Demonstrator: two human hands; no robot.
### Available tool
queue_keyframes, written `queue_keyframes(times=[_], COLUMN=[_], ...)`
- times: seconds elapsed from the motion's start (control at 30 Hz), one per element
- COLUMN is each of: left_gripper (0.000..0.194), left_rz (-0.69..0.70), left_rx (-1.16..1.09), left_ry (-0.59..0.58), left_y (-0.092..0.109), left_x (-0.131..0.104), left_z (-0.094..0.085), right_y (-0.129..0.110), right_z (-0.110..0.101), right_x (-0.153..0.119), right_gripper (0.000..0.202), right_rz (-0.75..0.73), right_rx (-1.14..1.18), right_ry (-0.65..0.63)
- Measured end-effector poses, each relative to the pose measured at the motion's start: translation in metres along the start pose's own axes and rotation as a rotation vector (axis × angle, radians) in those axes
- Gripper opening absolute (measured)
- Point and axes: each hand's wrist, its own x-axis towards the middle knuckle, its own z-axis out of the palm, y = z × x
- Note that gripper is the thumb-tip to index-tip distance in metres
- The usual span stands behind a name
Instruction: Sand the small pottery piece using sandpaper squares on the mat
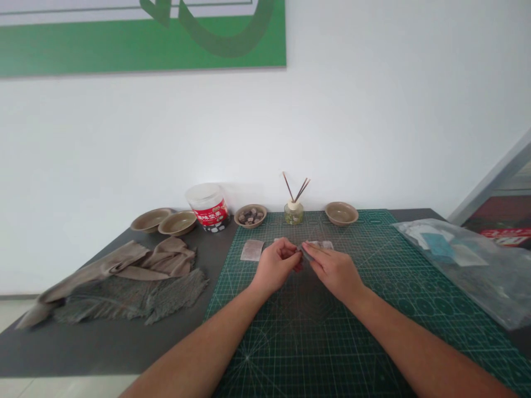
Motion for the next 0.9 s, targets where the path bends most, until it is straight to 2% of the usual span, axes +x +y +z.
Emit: queue_keyframes(times=[0.13, 0.33, 0.43, 0.53, 0.63, 0.73, 0.9], left_gripper=[0.018, 0.019, 0.02, 0.024, 0.024, 0.023, 0.023], left_rz=[0.005, 0.023, 0.031, 0.035, 0.029, 0.032, 0.037], left_rx=[-0.003, -0.028, -0.039, -0.042, -0.036, -0.037, -0.037], left_ry=[-0.007, -0.004, -0.003, 0.008, 0.018, 0.025, 0.019], left_y=[-0.002, 0.0, 0.002, 0.002, 0.0, -0.001, 0.001], left_x=[0.0, 0.0, 0.001, 0.002, 0.003, 0.003, 0.002], left_z=[0.0, 0.0, -0.001, -0.001, -0.001, -0.001, 0.0], right_y=[-0.001, -0.001, 0.002, 0.004, 0.0, -0.006, -0.01], right_z=[0.001, 0.002, 0.0, -0.003, -0.003, -0.001, 0.001], right_x=[0.0, 0.001, 0.002, 0.003, 0.003, 0.003, 0.001], right_gripper=[0.044, 0.045, 0.042, 0.04, 0.041, 0.044, 0.045], right_rz=[0.008, 0.095, 0.183, 0.254, 0.241, 0.2, 0.26], right_rx=[0.016, 0.071, 0.088, 0.098, 0.173, 0.219, 0.223], right_ry=[-0.007, -0.002, -0.031, -0.004, 0.042, 0.016, -0.007])
